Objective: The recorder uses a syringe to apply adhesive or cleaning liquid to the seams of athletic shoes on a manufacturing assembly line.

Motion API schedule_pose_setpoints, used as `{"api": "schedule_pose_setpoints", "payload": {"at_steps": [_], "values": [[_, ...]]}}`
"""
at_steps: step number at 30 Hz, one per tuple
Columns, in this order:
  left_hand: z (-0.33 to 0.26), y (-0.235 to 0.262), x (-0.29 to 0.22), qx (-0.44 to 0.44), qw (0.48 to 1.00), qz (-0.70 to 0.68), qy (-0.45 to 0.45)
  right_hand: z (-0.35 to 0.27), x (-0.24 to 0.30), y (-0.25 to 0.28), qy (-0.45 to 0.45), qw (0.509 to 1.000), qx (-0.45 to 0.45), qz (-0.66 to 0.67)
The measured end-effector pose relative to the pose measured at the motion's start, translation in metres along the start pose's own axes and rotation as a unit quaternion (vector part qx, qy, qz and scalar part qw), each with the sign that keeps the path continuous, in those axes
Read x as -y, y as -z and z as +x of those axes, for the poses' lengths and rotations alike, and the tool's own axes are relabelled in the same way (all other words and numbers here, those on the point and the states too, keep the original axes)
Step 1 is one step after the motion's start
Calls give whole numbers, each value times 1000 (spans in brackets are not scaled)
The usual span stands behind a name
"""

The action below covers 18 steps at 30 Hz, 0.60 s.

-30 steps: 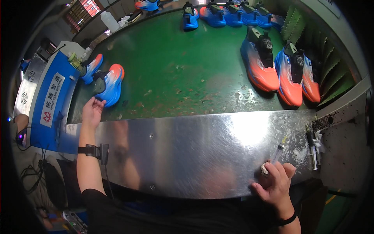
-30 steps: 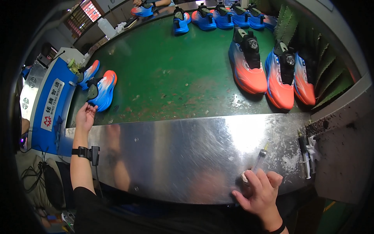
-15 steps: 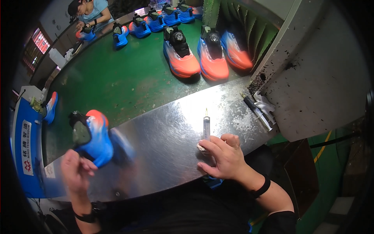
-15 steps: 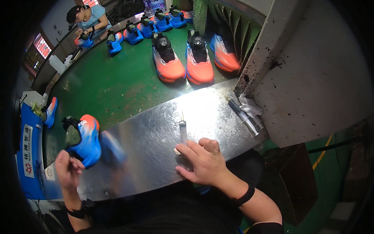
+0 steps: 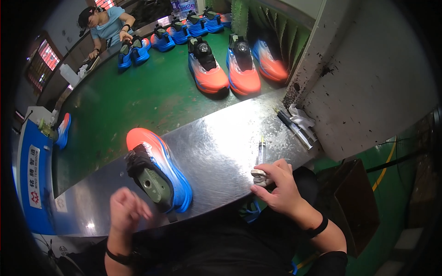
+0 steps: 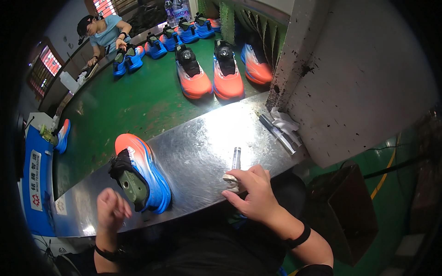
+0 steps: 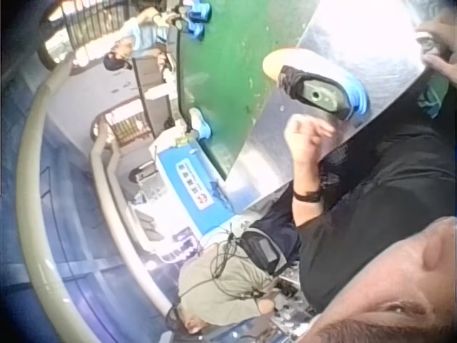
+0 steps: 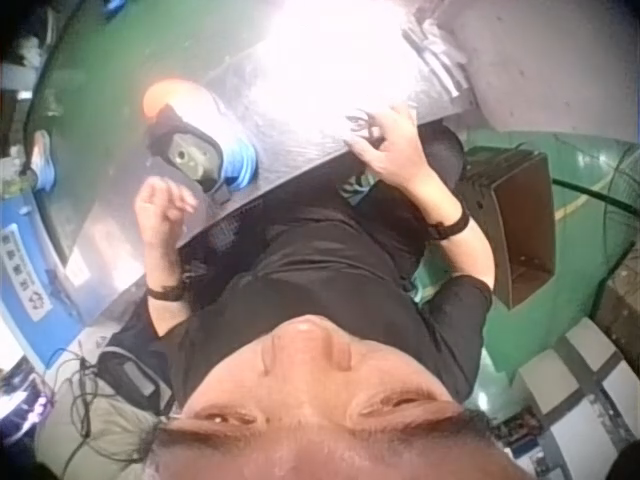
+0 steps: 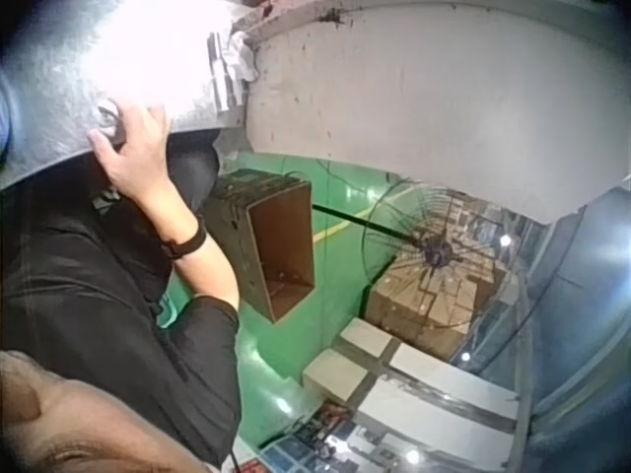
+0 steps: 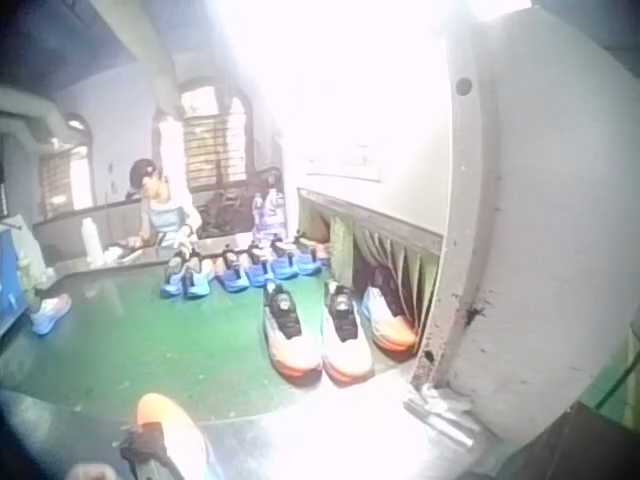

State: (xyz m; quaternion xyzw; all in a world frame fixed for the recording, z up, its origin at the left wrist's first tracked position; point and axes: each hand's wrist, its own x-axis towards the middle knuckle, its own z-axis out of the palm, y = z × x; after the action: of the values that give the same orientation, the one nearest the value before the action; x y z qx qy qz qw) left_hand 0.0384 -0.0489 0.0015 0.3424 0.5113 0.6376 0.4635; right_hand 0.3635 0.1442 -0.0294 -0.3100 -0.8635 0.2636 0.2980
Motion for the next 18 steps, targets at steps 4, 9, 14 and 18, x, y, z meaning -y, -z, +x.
{"api": "schedule_pose_setpoints", "payload": {"at_steps": [4,9,14,18], "values": [[45,51,2,-120,991,62,3,-15,-7,1,-70,984,-28,160],[103,81,14,-155,976,148,43,-21,-13,11,-155,954,-21,258],[126,88,15,-79,972,182,125,-22,-12,18,-180,947,-64,257],[125,63,9,-60,987,122,80,-19,-10,24,-184,967,-34,173]]}}
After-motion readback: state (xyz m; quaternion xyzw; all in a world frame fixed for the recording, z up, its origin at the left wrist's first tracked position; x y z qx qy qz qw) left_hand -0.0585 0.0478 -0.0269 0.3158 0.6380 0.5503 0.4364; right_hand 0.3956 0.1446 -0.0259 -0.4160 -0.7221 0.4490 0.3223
